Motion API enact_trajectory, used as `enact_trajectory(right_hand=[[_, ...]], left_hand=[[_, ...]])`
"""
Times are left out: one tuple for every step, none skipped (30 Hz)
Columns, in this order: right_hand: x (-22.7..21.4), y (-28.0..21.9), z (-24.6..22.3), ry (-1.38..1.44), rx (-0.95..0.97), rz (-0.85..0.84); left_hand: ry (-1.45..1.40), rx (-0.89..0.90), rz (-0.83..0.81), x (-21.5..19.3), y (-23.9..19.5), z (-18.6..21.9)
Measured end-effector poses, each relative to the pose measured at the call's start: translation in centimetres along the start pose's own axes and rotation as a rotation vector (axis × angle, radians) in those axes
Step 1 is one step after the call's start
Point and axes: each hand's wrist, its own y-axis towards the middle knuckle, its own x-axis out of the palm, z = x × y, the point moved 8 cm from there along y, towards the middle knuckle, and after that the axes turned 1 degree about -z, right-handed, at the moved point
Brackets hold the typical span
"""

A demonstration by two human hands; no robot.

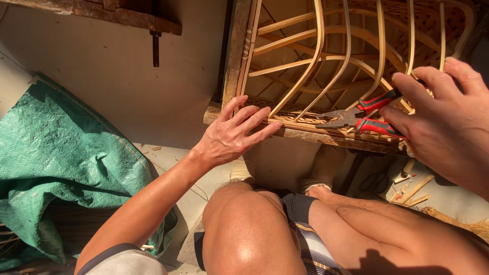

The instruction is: The person inserts thin wooden strips into a rectangular basket frame, taps them into place with a hammer, and applies glue along the frame edges to secure the strips. The person works on one side of the frame at a time, adjusting and seating each strip before moving to the next.

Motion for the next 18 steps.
enact_trajectory(right_hand=[[0.4,0.0,-0.5,-0.058,-0.035,-0.026],[1.0,0.3,-0.7,-0.124,-0.079,-0.086],[1.4,0.7,-1.1,-0.168,-0.120,-0.146],[1.7,1.1,-1.3,-0.210,-0.164,-0.204],[1.9,1.3,-1.5,-0.233,-0.204,-0.271],[2.2,1.5,-1.6,-0.256,-0.243,-0.338],[2.0,1.8,-1.6,-0.240,-0.244,-0.339],[2.0,2.3,-1.7,-0.224,-0.245,-0.341],[2.0,2.7,-1.7,-0.208,-0.251,-0.341],[2.1,3.0,-1.8,-0.200,-0.260,-0.355],[2.2,3.4,-1.8,-0.193,-0.267,-0.366],[2.4,3.8,-1.8,-0.186,-0.274,-0.377],[2.6,4.0,-1.8,-0.190,-0.286,-0.393],[2.8,4.2,-1.8,-0.193,-0.297,-0.409],[2.9,4.3,-1.9,-0.196,-0.311,-0.427],[2.7,4.3,-2.1,-0.199,-0.325,-0.413],[2.3,4.4,-2.4,-0.202,-0.341,-0.394],[1.8,4.5,-2.7,-0.205,-0.356,-0.375]], left_hand=[[0.022,0.007,-0.040,0.4,0.0,0.1],[0.026,0.000,-0.053,0.6,0.0,0.2],[0.035,-0.009,-0.064,0.6,-0.1,0.2],[0.044,-0.017,-0.076,0.6,-0.1,0.2],[0.039,-0.024,-0.082,0.6,-0.1,0.2],[0.035,-0.031,-0.088,0.6,0.0,0.2],[0.024,-0.037,-0.091,0.7,0.1,0.3],[0.025,-0.037,-0.088,0.7,0.2,0.4],[0.026,-0.043,-0.085,0.7,0.2,0.5],[0.027,-0.049,-0.082,0.7,0.1,0.5],[0.008,-0.054,-0.084,0.8,0.1,0.4],[-0.010,-0.059,-0.087,0.9,0.1,0.3],[-0.034,-0.060,-0.090,1.0,0.1,0.3],[-0.030,-0.053,-0.086,1.1,0.1,0.2],[-0.029,-0.048,-0.083,1.2,0.0,0.3],[-0.028,-0.043,-0.079,1.3,-0.1,0.4],[-0.037,-0.050,-0.085,1.4,-0.2,0.4],[-0.046,-0.058,-0.091,1.4,-0.3,0.6]])
